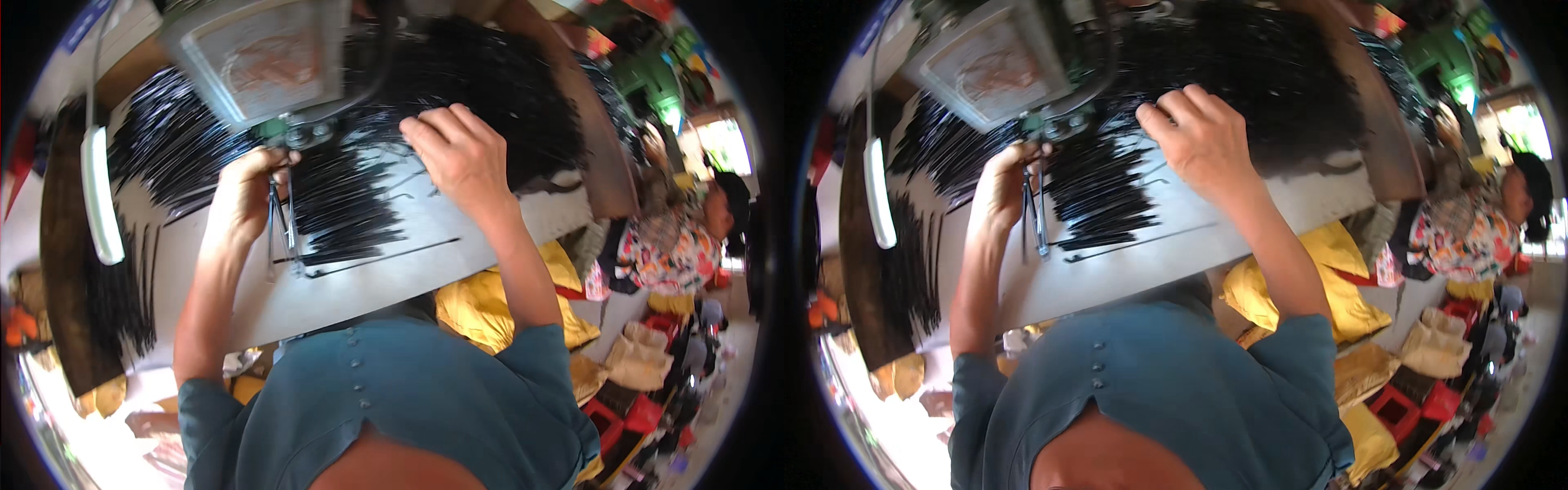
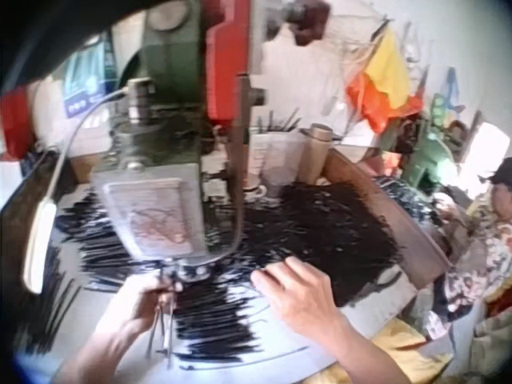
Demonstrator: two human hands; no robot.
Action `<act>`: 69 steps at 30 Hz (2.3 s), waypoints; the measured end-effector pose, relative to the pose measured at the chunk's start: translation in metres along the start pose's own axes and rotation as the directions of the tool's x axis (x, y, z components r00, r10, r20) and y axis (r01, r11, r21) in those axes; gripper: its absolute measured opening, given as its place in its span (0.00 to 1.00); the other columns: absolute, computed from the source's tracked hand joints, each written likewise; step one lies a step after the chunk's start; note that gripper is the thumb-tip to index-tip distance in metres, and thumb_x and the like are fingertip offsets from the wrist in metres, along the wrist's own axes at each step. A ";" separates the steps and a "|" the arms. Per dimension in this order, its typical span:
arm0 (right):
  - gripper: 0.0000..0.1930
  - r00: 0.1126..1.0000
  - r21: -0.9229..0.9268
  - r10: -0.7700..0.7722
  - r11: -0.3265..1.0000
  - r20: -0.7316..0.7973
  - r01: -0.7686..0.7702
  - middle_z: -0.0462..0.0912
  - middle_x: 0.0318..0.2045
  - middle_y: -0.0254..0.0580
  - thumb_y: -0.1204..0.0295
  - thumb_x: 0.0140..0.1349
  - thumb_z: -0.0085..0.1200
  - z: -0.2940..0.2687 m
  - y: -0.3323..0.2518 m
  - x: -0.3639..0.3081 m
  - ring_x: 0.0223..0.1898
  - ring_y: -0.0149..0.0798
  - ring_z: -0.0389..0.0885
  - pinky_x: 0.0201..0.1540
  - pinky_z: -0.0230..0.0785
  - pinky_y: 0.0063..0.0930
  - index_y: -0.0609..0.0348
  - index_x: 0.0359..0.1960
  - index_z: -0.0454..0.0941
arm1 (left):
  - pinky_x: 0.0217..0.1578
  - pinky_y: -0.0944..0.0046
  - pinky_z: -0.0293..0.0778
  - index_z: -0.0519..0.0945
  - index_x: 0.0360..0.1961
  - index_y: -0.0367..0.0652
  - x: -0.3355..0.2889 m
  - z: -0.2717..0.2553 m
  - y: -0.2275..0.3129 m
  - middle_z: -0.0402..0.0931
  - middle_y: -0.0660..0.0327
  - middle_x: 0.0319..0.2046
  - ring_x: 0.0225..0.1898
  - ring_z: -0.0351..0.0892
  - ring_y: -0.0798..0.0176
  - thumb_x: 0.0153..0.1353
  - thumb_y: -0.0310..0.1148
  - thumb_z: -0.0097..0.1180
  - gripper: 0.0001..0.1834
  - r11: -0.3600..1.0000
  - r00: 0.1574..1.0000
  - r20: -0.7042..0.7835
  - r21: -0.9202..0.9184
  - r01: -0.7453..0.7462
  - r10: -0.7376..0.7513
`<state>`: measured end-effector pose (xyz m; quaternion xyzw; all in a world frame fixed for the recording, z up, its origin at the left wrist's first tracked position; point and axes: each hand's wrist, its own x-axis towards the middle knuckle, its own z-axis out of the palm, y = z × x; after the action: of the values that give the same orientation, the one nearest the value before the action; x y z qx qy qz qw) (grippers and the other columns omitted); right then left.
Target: The person inserts black rods into an industrial machine by hand.
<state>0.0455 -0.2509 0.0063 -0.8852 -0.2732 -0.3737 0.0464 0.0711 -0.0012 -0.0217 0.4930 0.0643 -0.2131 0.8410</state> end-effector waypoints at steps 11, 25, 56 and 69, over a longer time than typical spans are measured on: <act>0.10 0.627 0.681 0.305 -0.113 0.717 -0.724 0.72 0.15 0.33 0.71 0.52 0.52 0.070 -0.049 0.033 0.17 0.22 0.66 0.18 0.58 0.14 0.69 0.26 0.75 | 0.10 0.79 0.54 0.73 0.30 0.37 -0.016 0.002 0.001 0.72 0.61 0.17 0.10 0.59 0.78 0.49 0.25 0.52 0.06 0.958 0.990 -0.110 0.282 -0.056 0.090; 0.10 0.584 0.633 0.247 -0.232 0.773 -0.739 0.68 0.15 0.28 0.70 0.54 0.49 0.067 -0.053 0.040 0.14 0.17 0.59 0.13 0.48 0.10 0.67 0.29 0.75 | 0.10 0.81 0.49 0.74 0.33 0.41 -0.014 0.001 0.000 0.73 0.65 0.18 0.11 0.57 0.81 0.50 0.26 0.52 0.08 0.977 0.995 -0.089 0.214 -0.017 0.037; 0.07 0.570 0.629 0.271 -0.256 0.776 -0.734 0.69 0.15 0.30 0.72 0.53 0.50 0.067 -0.058 0.039 0.16 0.20 0.64 0.18 0.56 0.13 0.65 0.24 0.74 | 0.11 0.81 0.51 0.74 0.34 0.41 -0.013 0.000 -0.005 0.72 0.64 0.18 0.12 0.59 0.80 0.50 0.25 0.51 0.08 0.981 0.996 -0.074 0.191 -0.032 0.047; 0.07 0.497 0.539 0.211 -0.396 0.842 -0.744 0.69 0.14 0.31 0.72 0.52 0.50 0.067 -0.056 0.038 0.13 0.19 0.63 0.12 0.52 0.11 0.65 0.25 0.73 | 0.10 0.81 0.53 0.73 0.31 0.38 -0.013 -0.001 -0.004 0.72 0.62 0.18 0.11 0.59 0.79 0.48 0.24 0.52 0.07 0.984 0.996 -0.083 0.176 -0.024 0.040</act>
<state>0.0811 -0.1669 -0.0224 -0.6219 0.0006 0.1886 0.7601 0.0579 0.0014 -0.0215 0.5746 0.0736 -0.1830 0.7943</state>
